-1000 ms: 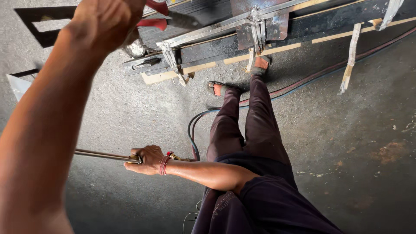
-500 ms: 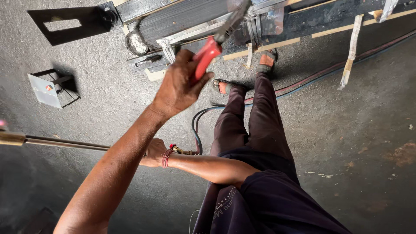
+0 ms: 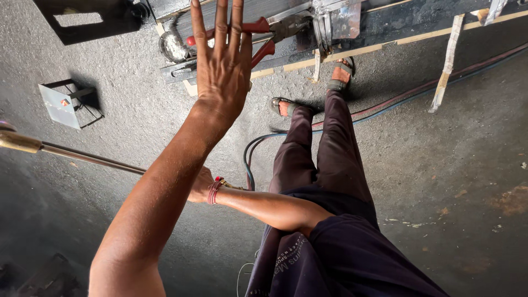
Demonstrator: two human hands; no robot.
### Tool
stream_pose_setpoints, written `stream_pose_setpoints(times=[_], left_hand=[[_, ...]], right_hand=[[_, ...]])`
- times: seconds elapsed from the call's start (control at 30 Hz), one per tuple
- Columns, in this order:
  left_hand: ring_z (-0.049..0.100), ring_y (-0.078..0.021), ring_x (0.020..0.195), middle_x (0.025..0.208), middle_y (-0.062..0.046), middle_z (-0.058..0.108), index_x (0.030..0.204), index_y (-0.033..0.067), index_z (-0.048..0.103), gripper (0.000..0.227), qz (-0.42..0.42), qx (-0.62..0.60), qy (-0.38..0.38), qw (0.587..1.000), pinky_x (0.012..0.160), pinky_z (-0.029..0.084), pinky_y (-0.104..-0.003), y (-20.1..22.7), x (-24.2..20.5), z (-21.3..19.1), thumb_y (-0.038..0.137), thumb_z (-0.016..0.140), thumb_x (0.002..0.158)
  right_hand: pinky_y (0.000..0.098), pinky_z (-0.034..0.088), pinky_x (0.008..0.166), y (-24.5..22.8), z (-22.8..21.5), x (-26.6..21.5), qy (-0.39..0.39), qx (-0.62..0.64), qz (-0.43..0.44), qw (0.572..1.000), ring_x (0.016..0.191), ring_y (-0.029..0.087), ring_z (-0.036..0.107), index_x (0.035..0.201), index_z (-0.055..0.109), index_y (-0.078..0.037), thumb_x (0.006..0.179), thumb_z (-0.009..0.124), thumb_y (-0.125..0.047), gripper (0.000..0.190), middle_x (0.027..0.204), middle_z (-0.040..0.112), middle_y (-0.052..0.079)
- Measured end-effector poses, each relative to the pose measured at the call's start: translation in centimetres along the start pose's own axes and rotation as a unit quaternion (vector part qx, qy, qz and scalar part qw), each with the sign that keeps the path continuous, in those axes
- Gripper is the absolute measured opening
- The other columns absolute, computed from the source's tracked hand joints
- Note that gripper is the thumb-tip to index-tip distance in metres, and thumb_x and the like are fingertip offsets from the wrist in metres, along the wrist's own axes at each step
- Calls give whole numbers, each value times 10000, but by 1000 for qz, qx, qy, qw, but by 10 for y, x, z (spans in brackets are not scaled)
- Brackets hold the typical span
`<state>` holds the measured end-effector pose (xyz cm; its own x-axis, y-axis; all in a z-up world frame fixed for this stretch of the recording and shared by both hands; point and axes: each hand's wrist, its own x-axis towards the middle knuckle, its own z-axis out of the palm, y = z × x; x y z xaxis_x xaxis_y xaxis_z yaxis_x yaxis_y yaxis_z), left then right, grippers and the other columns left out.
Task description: The person uses a welding torch to heat and join metal pieces on a wooden workbench. They hold the torch in one hand and use pliers and a metal rod to position and adjust the workpiece during the process.
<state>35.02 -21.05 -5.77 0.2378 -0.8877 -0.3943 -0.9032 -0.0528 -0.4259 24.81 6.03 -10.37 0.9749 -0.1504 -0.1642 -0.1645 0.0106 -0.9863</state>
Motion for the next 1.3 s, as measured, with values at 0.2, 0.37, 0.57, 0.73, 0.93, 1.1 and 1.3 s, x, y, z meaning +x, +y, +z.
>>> stream_pose_setpoints(times=[0.2,0.37,0.57,0.73,0.93,1.1,1.3], left_hand=[[-48,-451,1575,1721,-288,52,1625,35,434,835,-7,57,-15,998,1128,-100,-793,6,6,-2,161,705,846],[2,-499,1547,1710,-293,65,1617,37,427,871,-7,82,-92,992,1048,-56,-850,11,10,-12,166,699,800],[51,-536,1516,1672,-321,55,1454,-12,516,725,-10,77,-133,988,967,41,-892,13,11,-17,151,707,774],[403,-473,1309,1592,-308,240,1395,-51,549,647,-32,-44,-101,993,907,336,-764,10,13,-17,211,730,832],[538,-332,1006,1368,-189,460,1329,112,621,509,-60,-54,-77,994,698,496,-490,8,34,-21,248,756,857],[509,-240,941,1199,-107,509,1201,100,687,465,-35,26,-35,998,666,470,-399,13,33,-30,269,785,779],[507,-267,1027,1253,-93,506,1212,93,718,264,-1,0,-140,990,812,462,-458,14,34,-28,153,746,956]], right_hand=[[442,519,936,9,-4,-3,-96,37,71,992,1031,241,688,1021,690,-71,942,650,-388,330,1016,744,76],[458,512,934,22,2,-5,-55,11,32,998,1001,249,693,982,714,-67,916,673,-401,343,987,748,82],[460,517,935,30,3,-6,-50,-4,24,998,1006,251,692,1030,705,-57,912,674,-437,399,993,747,87],[466,523,937,27,-9,-8,-21,20,34,999,1077,283,675,1131,675,-61,921,676,-427,422,1111,724,107],[484,506,929,29,-17,-14,-1,-6,-30,1000,1124,323,658,1224,670,-94,875,694,-399,464,1196,707,118],[489,484,1005,40,-14,-18,-6,-58,-71,996,1196,311,647,1237,682,-112,910,686,-400,436,1244,711,99],[467,488,1001,47,-11,-22,-42,-13,8,999,1194,289,649,1217,684,-91,901,700,-450,478,1224,720,92]])
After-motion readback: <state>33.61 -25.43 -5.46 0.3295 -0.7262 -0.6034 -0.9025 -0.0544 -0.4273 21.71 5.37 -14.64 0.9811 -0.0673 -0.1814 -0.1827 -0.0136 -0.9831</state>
